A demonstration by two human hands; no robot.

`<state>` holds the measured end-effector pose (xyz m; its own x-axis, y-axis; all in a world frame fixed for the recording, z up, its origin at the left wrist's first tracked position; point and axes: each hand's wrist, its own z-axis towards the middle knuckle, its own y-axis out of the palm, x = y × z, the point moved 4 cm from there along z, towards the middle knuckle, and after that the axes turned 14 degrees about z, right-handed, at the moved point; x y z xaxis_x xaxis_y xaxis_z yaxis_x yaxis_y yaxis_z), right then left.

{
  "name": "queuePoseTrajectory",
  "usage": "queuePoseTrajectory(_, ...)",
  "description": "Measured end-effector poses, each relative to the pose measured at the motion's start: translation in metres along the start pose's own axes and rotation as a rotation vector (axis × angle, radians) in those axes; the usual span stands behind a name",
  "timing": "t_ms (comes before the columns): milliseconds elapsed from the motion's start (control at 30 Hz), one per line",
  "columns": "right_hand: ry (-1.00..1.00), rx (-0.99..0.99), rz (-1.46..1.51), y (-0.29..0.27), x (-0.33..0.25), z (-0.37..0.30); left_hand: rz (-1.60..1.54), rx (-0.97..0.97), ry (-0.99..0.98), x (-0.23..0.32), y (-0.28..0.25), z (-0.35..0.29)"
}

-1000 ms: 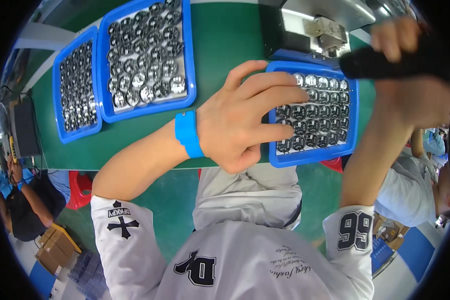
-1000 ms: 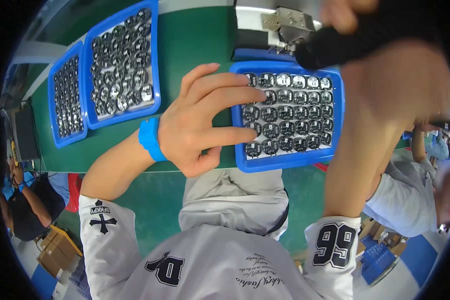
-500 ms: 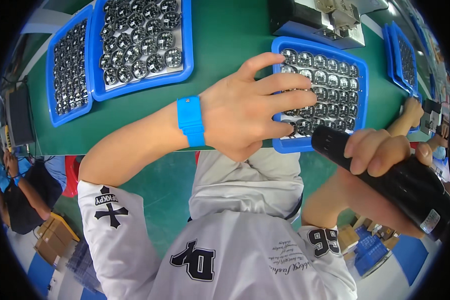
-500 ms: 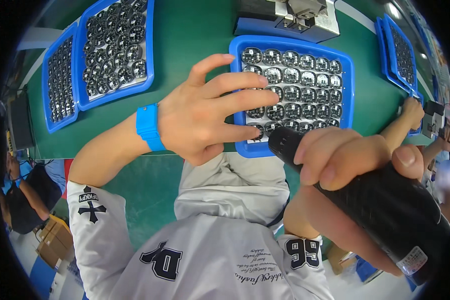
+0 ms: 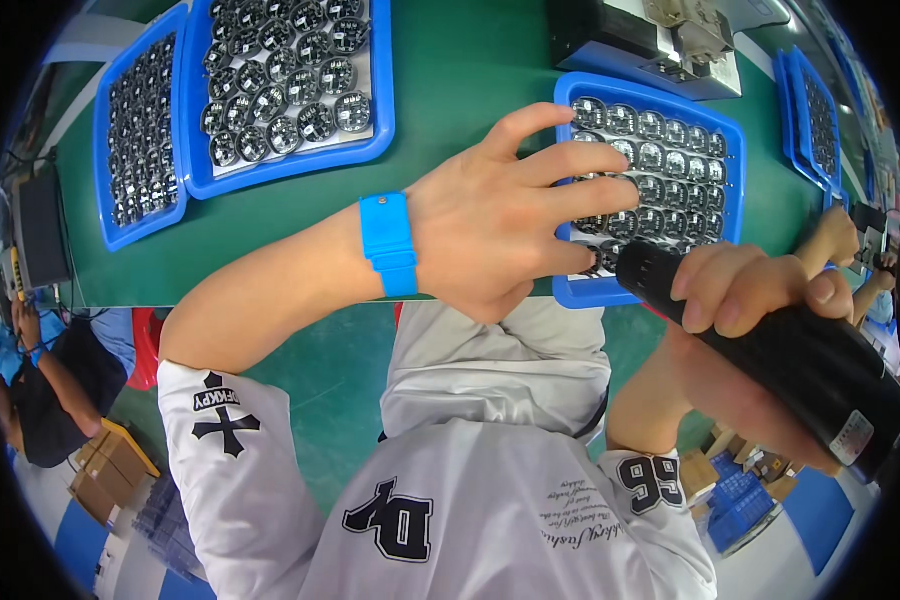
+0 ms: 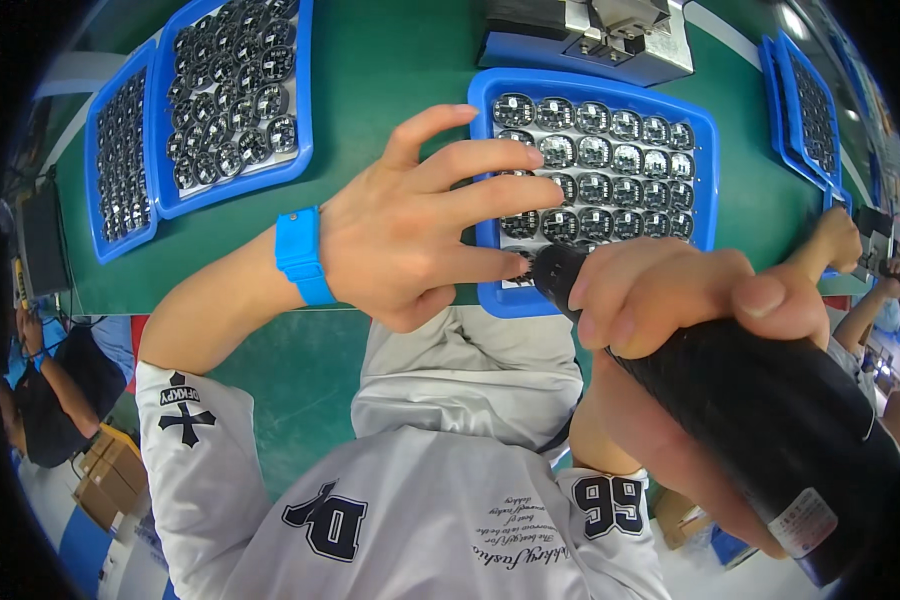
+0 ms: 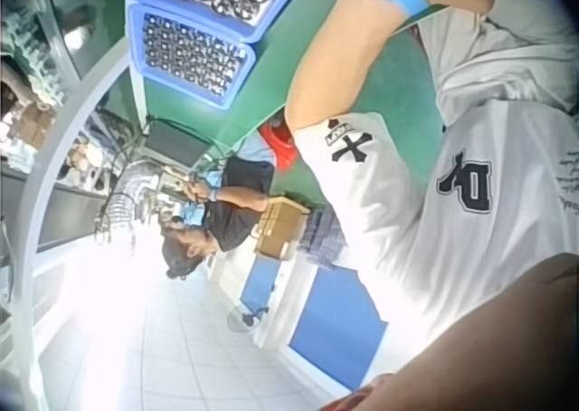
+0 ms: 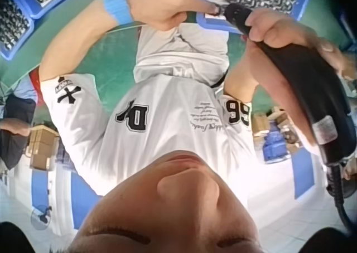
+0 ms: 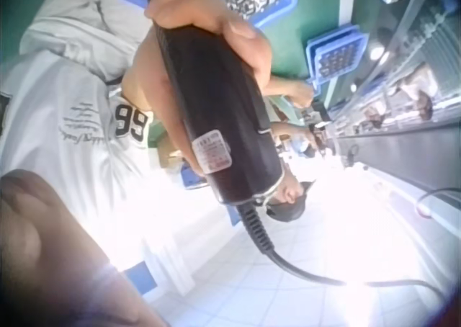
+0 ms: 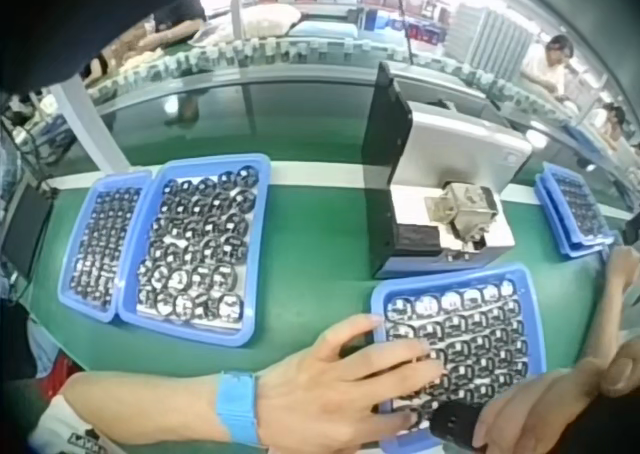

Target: Fastening screws onto electronic components using an electric screwdriver.

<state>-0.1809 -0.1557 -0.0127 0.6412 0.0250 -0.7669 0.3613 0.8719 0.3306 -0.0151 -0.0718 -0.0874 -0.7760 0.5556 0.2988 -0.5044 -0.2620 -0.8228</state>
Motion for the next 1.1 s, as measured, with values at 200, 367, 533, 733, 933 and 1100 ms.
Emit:
queuePoseTrajectory(200, 0.046, -0.098, 0.016, -0.002, 0.004, 0.004, 0.011, -0.033, 0.0, 0.002, -0.001, 0.001)
queuePoseTrajectory(367, 0.038, -0.076, 0.044, -0.004, 0.006, 0.005, 0.016, -0.04, -0.003, 0.001, -0.001, 0.002)
queuePoseTrajectory(533, 0.019, -0.053, 0.049, -0.002, 0.004, 0.004, -0.014, -0.09, 0.0, 0.002, -0.002, 0.004)
queuePoseTrajectory(733, 0.021, 0.119, 0.084, 0.005, -0.027, 0.029, -0.023, -0.105, -0.006, 0.005, -0.001, 0.003)
queuePoseTrajectory(933, -0.038, 0.219, 0.024, -0.237, -0.099, 0.085, -0.049, -0.021, 0.024, 0.003, -0.002, 0.007)
queuePoseTrajectory(1100, -0.054, 0.308, 0.014, -0.175, -0.042, 0.116, -0.051, 0.002, -0.006, 0.002, -0.005, 0.01)
